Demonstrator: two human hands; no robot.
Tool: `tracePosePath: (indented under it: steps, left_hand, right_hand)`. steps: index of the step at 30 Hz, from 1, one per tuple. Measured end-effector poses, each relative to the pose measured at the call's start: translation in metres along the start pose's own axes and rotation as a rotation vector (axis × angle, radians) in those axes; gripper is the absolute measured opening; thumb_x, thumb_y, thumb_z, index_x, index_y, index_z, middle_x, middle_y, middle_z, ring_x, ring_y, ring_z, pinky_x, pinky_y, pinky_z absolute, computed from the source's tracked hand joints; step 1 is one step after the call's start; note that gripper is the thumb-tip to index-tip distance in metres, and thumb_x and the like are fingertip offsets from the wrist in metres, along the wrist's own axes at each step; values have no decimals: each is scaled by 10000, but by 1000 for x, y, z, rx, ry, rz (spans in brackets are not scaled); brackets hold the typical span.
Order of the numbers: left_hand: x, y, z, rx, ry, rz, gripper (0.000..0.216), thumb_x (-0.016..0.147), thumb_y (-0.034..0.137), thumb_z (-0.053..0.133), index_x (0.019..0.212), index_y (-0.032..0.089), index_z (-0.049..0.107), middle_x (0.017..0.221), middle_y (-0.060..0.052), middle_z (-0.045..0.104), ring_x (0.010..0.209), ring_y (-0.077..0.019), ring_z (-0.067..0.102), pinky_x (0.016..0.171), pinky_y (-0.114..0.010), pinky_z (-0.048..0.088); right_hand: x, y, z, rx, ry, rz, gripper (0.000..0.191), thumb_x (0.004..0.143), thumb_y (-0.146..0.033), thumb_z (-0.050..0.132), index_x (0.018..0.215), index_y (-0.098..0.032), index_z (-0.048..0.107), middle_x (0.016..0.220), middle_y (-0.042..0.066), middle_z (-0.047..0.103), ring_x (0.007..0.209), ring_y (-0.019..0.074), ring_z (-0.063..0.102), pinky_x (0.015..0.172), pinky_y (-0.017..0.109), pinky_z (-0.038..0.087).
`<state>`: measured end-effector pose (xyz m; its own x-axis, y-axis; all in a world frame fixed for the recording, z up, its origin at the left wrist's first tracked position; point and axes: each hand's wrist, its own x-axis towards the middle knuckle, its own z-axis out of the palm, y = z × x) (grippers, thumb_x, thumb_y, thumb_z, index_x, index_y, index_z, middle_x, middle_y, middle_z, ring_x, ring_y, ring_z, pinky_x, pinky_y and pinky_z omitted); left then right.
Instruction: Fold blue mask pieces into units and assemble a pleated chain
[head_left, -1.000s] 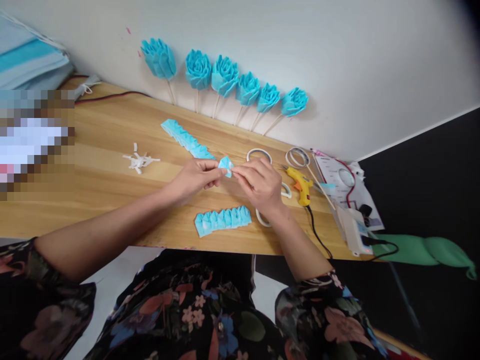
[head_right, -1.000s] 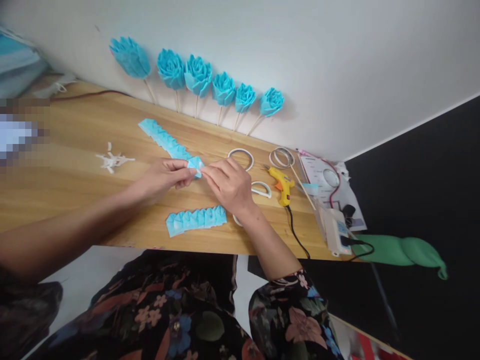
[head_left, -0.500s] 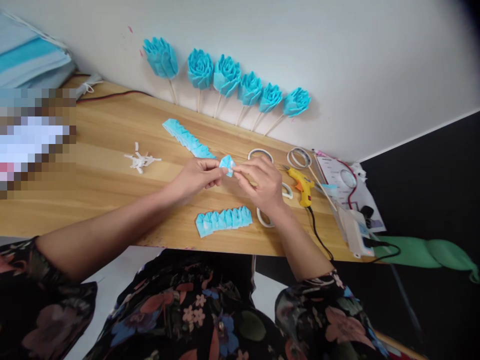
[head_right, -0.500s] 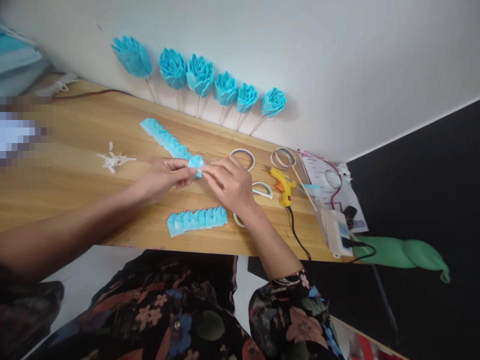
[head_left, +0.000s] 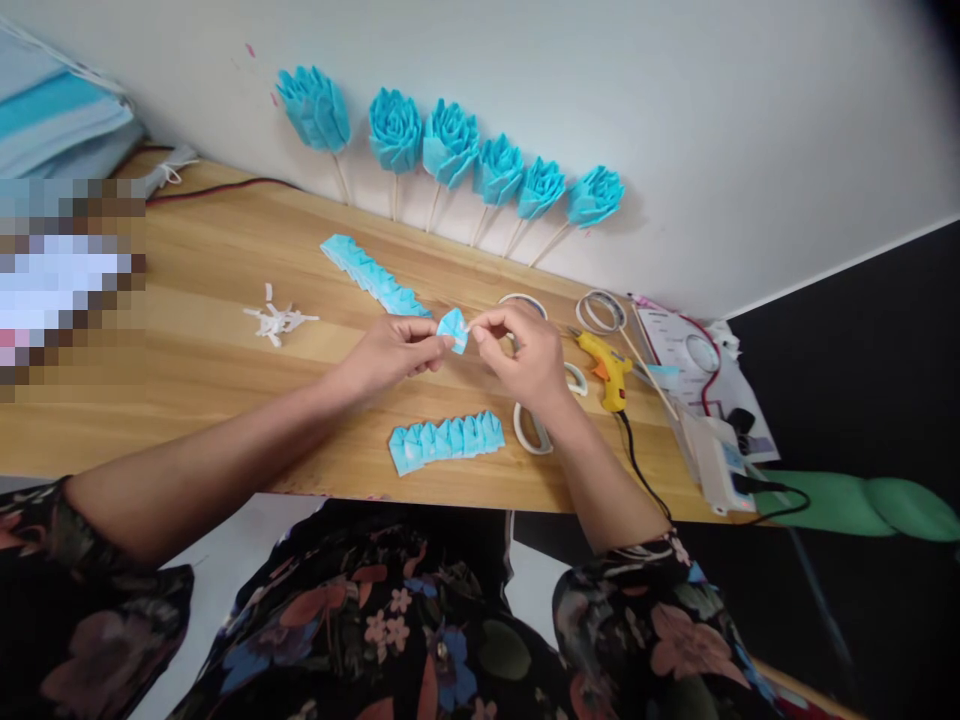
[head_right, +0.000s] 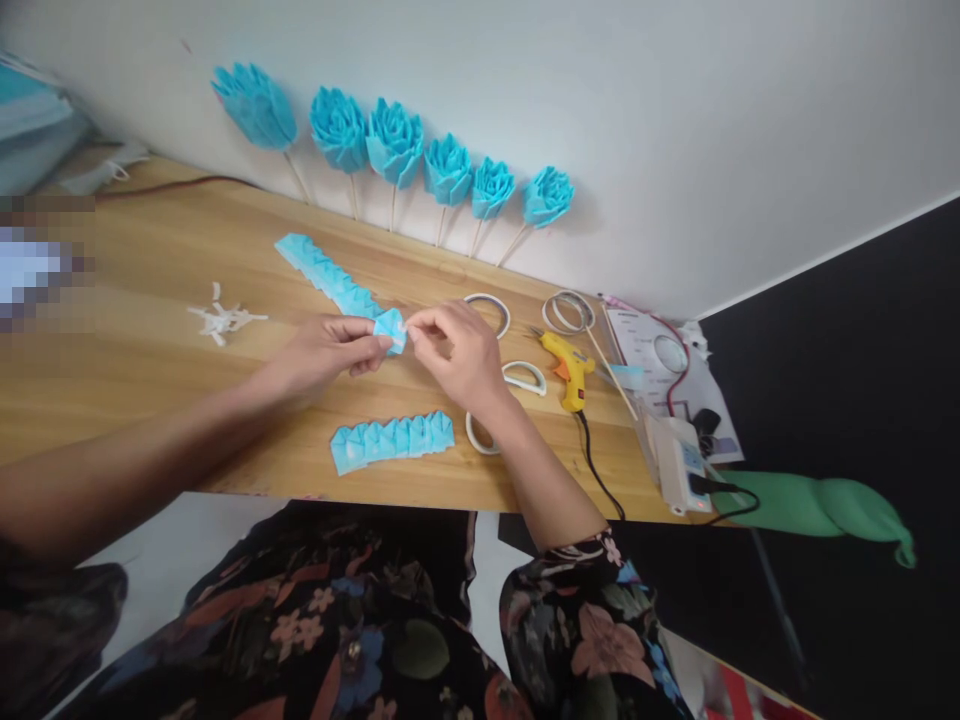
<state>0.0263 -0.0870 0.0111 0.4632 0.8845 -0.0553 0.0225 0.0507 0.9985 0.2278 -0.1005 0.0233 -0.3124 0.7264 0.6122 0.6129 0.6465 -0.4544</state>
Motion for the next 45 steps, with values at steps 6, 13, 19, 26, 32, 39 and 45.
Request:
tracePosePath:
  steps: [6, 13, 19, 26, 32, 39, 45]
  left_hand:
    - [1, -1, -1, 77, 15, 7, 328, 823, 454, 662, 667, 180, 571, 626, 20, 503, 598, -103, 439, 560, -237, 345]
    - [2, -4, -2, 58, 37, -22, 275, 817, 409, 678, 683, 177, 617, 577, 25, 497, 559, -103, 443, 536, -230, 336]
    - [2, -5, 0, 14, 68, -80, 229, 787, 348, 698, 666, 163, 639, 561, 24, 521, 534, -89, 441, 518, -213, 338]
    - [0, -4, 3, 27, 39, -80, 253, 789, 374, 704, 663, 164, 639, 555, 26, 518, 539, -91, 451, 523, -211, 352]
    - [1, -3, 2, 62, 21, -60, 271, 801, 382, 696, 645, 172, 624, 560, 19, 532, 543, -94, 460, 534, -216, 367]
    - [0, -3, 3, 32, 27, -64, 270, 784, 372, 712, 624, 174, 623, 546, 23, 528, 538, -93, 455, 531, -218, 355]
    - [0, -2, 4, 14, 29, -59, 261, 795, 359, 707, 637, 167, 629, 552, 25, 528, 541, -89, 449, 537, -218, 348]
  right_hand:
    - [-7, 2, 9, 126, 13, 179, 112, 913, -201, 606, 822, -217, 669, 773, -12, 690, 710, 127, 610, 699, 288, 504]
    - [-15, -2, 12, 88, 24, 100, 113, 926, -190, 600, 842, -222, 668, 787, -10, 700, 724, 130, 624, 685, 289, 508]
    - [-16, -3, 6, 8, 173, 68, 122, 925, -145, 605, 848, -223, 658, 773, -7, 694, 708, 138, 620, 686, 307, 502]
    - [-18, -3, 8, -203, 211, -159, 143, 928, -122, 615, 876, -247, 660, 786, 10, 712, 763, 181, 651, 720, 356, 504]
    - [-21, -1, 11, -280, 144, -184, 153, 926, -137, 605, 909, -276, 664, 811, -1, 712, 752, 189, 636, 685, 372, 489]
    - [-20, -3, 10, -306, 164, -246, 166, 922, -112, 604, 915, -270, 655, 803, 6, 702, 744, 187, 613, 667, 366, 487]
    - [-21, -2, 11, -339, 130, -262, 159, 926, -110, 597, 899, -259, 646, 806, 8, 703, 748, 184, 610, 668, 357, 489]
